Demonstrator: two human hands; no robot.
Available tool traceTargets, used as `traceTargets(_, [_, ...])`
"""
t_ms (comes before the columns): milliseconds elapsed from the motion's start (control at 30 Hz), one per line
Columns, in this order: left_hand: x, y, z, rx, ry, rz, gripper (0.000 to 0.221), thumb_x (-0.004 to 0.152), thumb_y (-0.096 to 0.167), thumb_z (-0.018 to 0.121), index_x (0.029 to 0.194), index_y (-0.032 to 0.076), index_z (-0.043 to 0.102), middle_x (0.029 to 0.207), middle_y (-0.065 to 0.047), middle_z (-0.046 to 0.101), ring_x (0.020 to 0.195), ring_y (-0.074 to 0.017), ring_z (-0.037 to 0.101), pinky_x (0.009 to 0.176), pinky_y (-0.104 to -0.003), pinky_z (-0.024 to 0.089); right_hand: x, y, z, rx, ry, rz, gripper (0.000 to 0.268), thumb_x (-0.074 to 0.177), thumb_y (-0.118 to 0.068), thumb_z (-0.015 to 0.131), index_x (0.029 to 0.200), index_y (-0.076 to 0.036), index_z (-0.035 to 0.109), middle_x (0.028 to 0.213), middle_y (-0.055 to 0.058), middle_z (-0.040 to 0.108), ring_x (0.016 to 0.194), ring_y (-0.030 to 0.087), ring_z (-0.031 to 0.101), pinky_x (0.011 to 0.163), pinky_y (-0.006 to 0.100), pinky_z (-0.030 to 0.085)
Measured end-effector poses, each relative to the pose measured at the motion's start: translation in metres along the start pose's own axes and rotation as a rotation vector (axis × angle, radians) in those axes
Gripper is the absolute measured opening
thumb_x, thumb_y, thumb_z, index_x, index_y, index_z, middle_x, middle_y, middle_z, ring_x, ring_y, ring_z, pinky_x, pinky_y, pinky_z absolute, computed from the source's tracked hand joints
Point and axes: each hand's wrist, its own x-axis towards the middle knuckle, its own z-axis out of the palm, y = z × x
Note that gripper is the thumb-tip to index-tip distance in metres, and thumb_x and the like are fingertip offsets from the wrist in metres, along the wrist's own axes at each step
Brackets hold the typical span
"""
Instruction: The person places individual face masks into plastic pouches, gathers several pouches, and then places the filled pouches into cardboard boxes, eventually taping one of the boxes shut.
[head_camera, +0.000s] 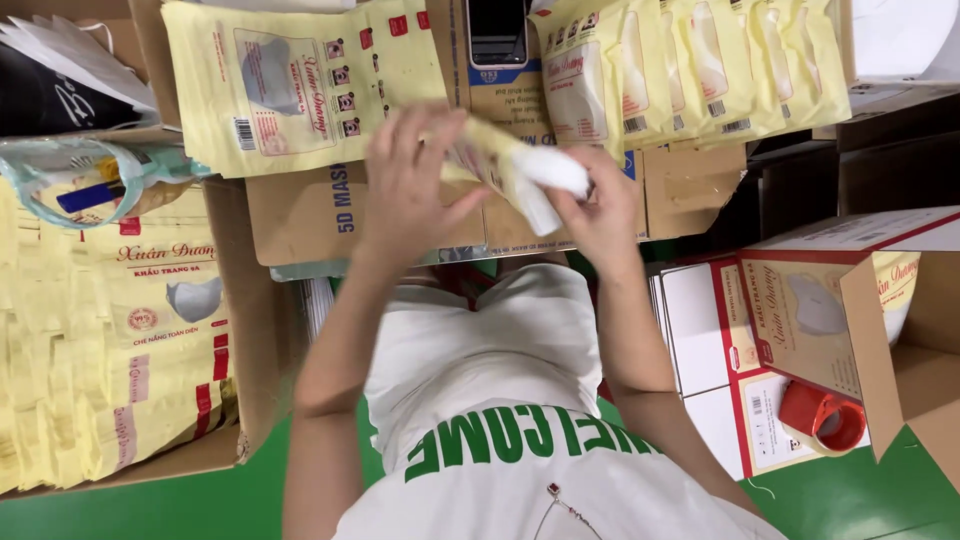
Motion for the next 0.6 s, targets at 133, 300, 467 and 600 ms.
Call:
traceTargets(133, [0.000, -0.019, -0.011, -0.124, -0.173, 0.171, 0.041, 0.072, 0.032, 0.082, 0.103, 0.005, 0.077, 0.095, -0.010, 0.074, 0.088, -0.0289, 0.070, 0.092, -0.037, 0.039, 0.009, -0.017, -0.026, -0.265, -0.343, -0.247, 0.044, 0.091, 0.005, 0.080, 0.130, -0.008, 0.066, 0.121, 0.010, 0.074, 0.109, 0.021, 0.075, 0.094, 0.029, 0.059])
traceTargets(300, [-0.008, -0.029, 0.010, -0.270, -0.419, 0.063, 0.026, 0.084, 0.031, 0.084, 0.098, 0.009, 0.078, 0.081, -0.009, 0.073, 0.081, -0.0264, 0.069, 0.090, -0.038, 0.044, 0.021, -0.038, -0.021, -0.084, -0.396, 0.026, 0.057, 0.093, -0.008, 0.080, 0.143, 0.001, 0.054, 0.136, 0.015, 0.064, 0.121, 0.026, 0.069, 0.104, 0.034, 0.058])
traceTargets(467, [-0.002, -0.041, 0.010, -0.389, -0.379, -0.033, 0.034, 0.083, 0.034, 0.085, 0.096, 0.004, 0.077, 0.077, -0.012, 0.071, 0.071, -0.0293, 0.066, 0.071, -0.041, 0.051, 0.004, 0.042, -0.032, 0.453, -0.642, 0.161, 0.053, 0.106, -0.016, 0.067, 0.152, -0.009, 0.041, 0.160, 0.010, 0.047, 0.149, 0.018, 0.048, 0.128, 0.032, 0.040])
traceTargets(600, [-0.016, -0.040, 0.034, -0.329, -0.470, -0.045, 0.035, 0.085, 0.036, 0.086, 0.088, 0.003, 0.076, 0.073, -0.015, 0.068, 0.066, -0.0312, 0.065, 0.065, -0.041, 0.050, -0.007, 0.040, -0.022, 0.311, -0.658, 0.264, 0.030, 0.103, -0.007, 0.070, 0.131, -0.003, 0.061, 0.146, 0.015, 0.055, 0.127, 0.023, 0.060, 0.100, 0.036, 0.052])
